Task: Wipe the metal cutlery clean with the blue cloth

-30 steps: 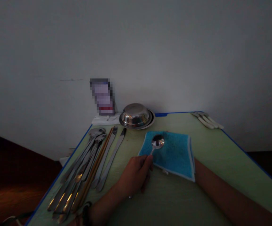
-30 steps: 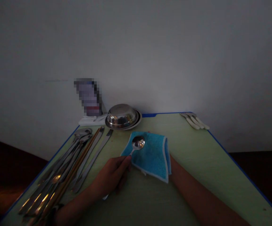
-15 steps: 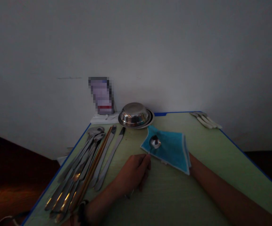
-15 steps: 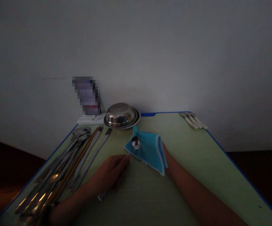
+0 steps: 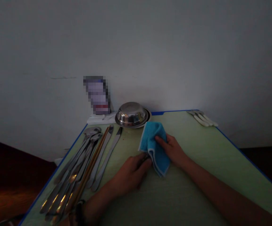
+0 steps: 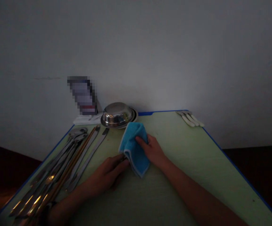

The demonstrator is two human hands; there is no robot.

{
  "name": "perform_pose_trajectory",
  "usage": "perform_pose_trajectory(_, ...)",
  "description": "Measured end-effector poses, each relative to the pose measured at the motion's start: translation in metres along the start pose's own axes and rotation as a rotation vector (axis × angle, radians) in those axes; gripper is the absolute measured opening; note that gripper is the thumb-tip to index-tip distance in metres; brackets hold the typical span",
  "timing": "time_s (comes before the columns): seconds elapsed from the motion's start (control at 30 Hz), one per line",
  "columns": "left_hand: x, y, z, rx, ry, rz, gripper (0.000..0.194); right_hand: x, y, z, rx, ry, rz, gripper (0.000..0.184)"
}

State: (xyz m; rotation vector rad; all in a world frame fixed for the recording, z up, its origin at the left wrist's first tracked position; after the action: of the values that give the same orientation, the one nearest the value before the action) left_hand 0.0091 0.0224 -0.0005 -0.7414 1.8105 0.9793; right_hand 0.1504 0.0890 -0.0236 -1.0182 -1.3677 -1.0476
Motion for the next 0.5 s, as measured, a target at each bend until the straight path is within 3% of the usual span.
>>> perform_pose_trajectory(0.13,-0.001,0.001,-0.001,0.004,-0.017,0.035,0.032,-0.01,0.009,0.005,-0.232,-0.065,0.268,0.031)
perform_pose_trajectory(0.23,0.001,0.002,-0.001,-0.036,-0.062,0.015,0.037,-0.013,0.012,0.007,-0.3,-0.088,0.359,0.031)
perform_pose_trajectory(0.4,0.007,0.004,-0.002,-0.065,0.006,-0.102,0.041,-0.006,0.011,0.008,-0.148,-0.066,0.308,0.023)
perform_pose_trajectory(0.5,0.008,0.005,-0.002,-0.098,0.03,-0.174,0.042,-0.001,0.011,0.008,-0.071,-0.071,0.341,0.038)
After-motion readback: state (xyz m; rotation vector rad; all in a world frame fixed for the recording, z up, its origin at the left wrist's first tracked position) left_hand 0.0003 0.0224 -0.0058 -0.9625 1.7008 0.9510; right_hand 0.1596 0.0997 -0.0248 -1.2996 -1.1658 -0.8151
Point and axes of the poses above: each hand's wrist, its own z-axis towards the middle knuckle, its own y-axis out of the back of the hand, x = y × z, the point moved 4 cm from there along z, towards the middle knuckle, and after that the axes turned 4 degrees about -z, right-handed, at the moved point
